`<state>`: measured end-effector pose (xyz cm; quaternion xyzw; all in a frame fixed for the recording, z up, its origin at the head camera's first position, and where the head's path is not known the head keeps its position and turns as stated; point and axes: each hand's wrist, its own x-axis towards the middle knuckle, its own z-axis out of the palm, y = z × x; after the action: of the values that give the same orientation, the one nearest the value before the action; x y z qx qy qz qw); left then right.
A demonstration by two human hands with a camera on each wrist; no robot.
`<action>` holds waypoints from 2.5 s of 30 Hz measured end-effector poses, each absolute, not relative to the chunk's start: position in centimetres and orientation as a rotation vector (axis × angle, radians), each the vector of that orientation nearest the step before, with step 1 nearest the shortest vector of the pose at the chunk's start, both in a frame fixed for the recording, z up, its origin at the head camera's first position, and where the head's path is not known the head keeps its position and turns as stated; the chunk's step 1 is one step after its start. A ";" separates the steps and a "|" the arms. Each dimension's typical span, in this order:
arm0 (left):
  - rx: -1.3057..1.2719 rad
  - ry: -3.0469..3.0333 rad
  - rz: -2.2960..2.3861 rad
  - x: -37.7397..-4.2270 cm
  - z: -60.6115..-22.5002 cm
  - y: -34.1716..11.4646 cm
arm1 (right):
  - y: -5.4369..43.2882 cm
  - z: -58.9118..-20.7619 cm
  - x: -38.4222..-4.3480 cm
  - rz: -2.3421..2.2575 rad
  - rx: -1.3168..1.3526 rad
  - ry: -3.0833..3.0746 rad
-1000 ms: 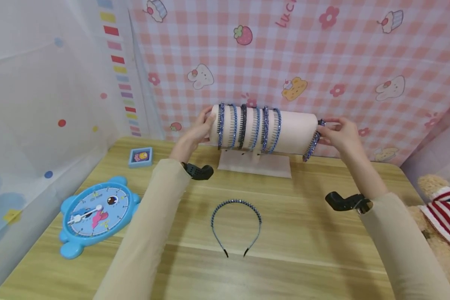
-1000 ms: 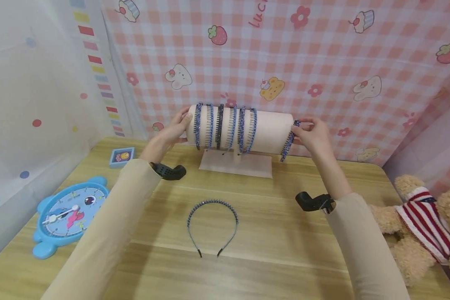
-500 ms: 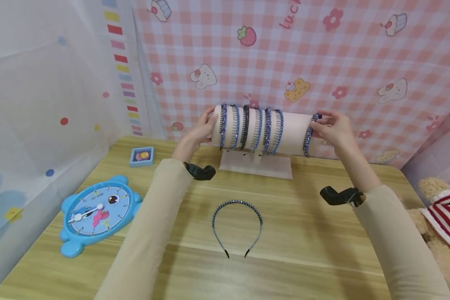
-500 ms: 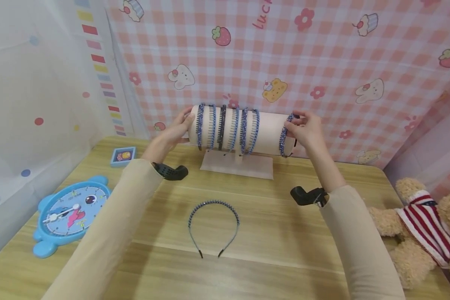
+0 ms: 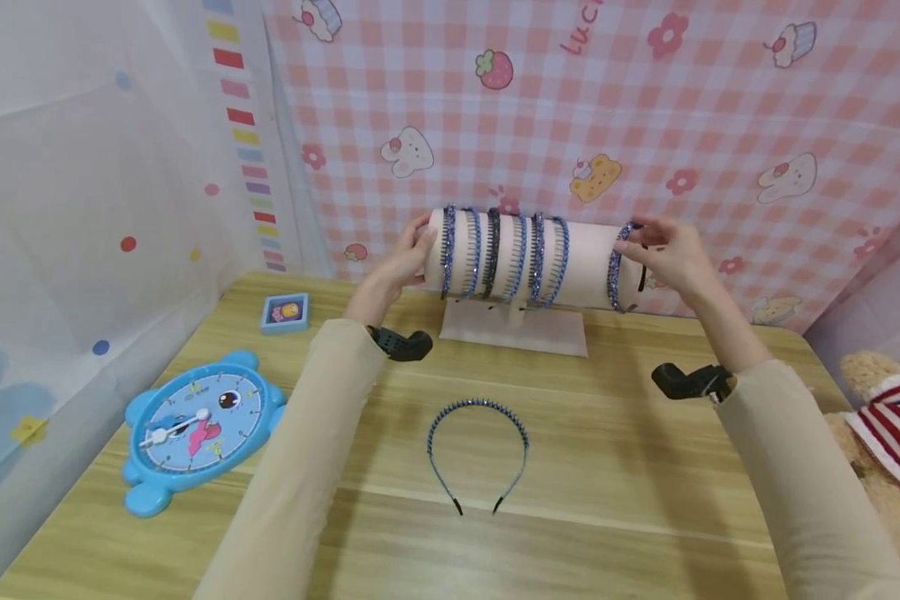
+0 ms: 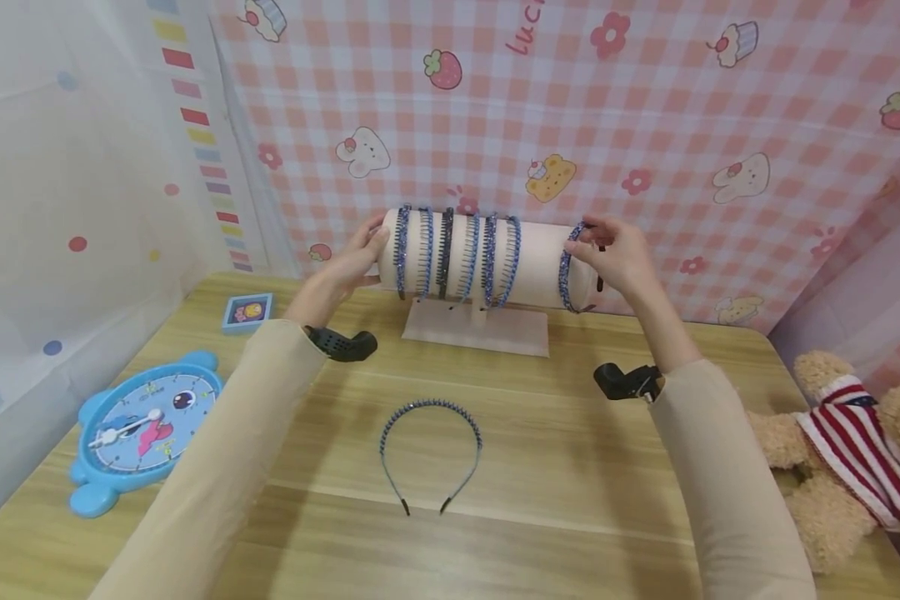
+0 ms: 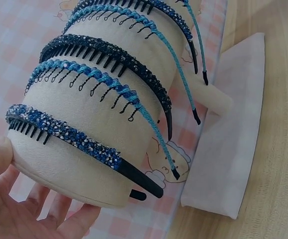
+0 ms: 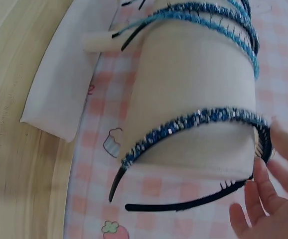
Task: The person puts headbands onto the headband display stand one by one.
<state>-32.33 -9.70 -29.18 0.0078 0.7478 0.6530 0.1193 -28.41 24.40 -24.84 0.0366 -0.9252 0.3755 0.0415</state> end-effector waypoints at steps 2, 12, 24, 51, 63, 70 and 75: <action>0.023 2.189 1.905 -32.3 -29.1 -9.7 | 24.8 -24.9 -28.7 1.116 0.205 -2.854; 0.049 2.193 1.898 -32.2 -29.2 -9.6 | 27.1 -25.8 -29.9 1.166 0.533 -3.044; 0.020 2.204 1.862 -32.2 -28.8 -9.6 | 28.6 -26.2 -31.1 1.184 0.547 -3.126; 0.027 2.212 1.848 -32.3 -28.9 -9.7 | 24.4 -24.5 -31.9 0.276 0.700 -3.100; 0.030 2.204 1.875 -32.5 -29.1 -9.6 | 22.6 -24.3 -32.4 0.247 0.725 -3.124; 0.028 2.210 1.872 -32.4 -28.8 -9.5 | 22.5 -24.3 -32.6 0.272 0.738 -3.124; 0.027 2.205 1.872 -32.4 -28.9 -9.5 | 23.1 -24.5 -32.1 0.347 0.679 -3.131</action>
<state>-32.37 -9.50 -28.87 0.0093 0.7564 0.6422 0.1242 -32.07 23.14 -24.48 0.2106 -0.9708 0.1074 -0.0406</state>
